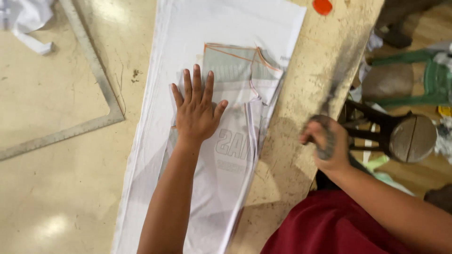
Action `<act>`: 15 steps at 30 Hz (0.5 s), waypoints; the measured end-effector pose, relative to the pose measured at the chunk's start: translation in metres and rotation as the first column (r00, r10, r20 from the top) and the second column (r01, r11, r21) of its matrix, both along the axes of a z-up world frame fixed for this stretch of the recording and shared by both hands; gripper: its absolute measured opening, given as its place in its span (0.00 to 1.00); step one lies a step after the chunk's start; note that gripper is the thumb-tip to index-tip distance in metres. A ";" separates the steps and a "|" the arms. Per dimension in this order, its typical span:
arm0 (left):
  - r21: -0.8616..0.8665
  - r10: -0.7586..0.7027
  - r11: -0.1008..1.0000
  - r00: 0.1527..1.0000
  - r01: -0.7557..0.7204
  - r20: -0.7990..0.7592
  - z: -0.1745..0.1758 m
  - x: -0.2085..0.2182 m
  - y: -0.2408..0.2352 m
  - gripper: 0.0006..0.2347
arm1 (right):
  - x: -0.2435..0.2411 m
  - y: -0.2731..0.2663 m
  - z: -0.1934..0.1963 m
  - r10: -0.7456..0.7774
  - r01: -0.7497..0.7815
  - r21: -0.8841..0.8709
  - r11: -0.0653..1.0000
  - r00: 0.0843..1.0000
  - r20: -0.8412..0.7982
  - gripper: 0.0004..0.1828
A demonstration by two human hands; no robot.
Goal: Cutting out garment patterns from a sheet of white fabric using large scissors on a cutting table.
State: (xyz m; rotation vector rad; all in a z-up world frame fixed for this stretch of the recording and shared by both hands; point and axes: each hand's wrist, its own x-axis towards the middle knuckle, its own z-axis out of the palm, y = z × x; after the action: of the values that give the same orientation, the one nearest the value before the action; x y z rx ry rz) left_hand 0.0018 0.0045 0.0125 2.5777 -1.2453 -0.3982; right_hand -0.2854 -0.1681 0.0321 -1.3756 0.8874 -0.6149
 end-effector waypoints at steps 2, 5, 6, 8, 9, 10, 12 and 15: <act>-0.031 -0.006 0.999 0.990 0.010 0.143 -0.013 0.003 0.001 0.34 | -0.035 -0.039 0.004 -0.021 0.022 0.010 1.000 0.992 -0.124 0.16; 0.085 -0.035 0.996 0.943 0.008 0.331 -0.012 -0.005 0.010 0.35 | -0.074 -0.070 0.009 -0.056 0.049 -0.028 0.998 0.933 -0.356 0.14; 0.194 -0.066 0.981 0.917 -0.013 0.394 -0.004 -0.007 0.011 0.37 | -0.082 -0.079 0.015 -0.086 0.047 -0.098 0.994 0.896 -0.437 0.15; -0.010 -0.034 0.999 0.886 0.043 0.462 -0.007 -0.021 0.009 0.32 | -0.109 -0.091 0.007 -0.056 0.032 -0.073 0.997 0.932 -0.358 0.15; -0.198 -0.021 0.969 0.849 0.147 0.528 -0.005 -0.020 0.006 0.29 | -0.115 -0.100 0.001 -0.049 0.038 -0.044 0.998 0.959 -0.280 0.14; -0.205 0.006 0.970 0.830 0.130 0.558 -0.001 -0.015 0.000 0.29 | -0.113 -0.114 -0.002 -0.028 0.015 -0.055 0.998 0.969 -0.245 0.14; -0.129 -0.088 0.946 0.620 0.297 0.780 0.007 -0.020 0.000 0.17 | -0.125 -0.126 -0.005 0.039 -0.067 -0.077 0.995 0.946 -0.321 0.10; 0.153 -0.309 0.948 0.686 0.281 0.658 0.004 -0.026 -0.010 0.20 | -0.100 -0.124 0.037 0.086 -0.116 -0.048 0.992 0.904 -0.419 0.11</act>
State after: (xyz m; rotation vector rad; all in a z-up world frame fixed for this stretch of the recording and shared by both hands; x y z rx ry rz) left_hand -0.0243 -0.0052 0.0168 2.6336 -1.9111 0.5501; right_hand -0.3853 -0.2918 0.0694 -1.6417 1.1321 -0.2743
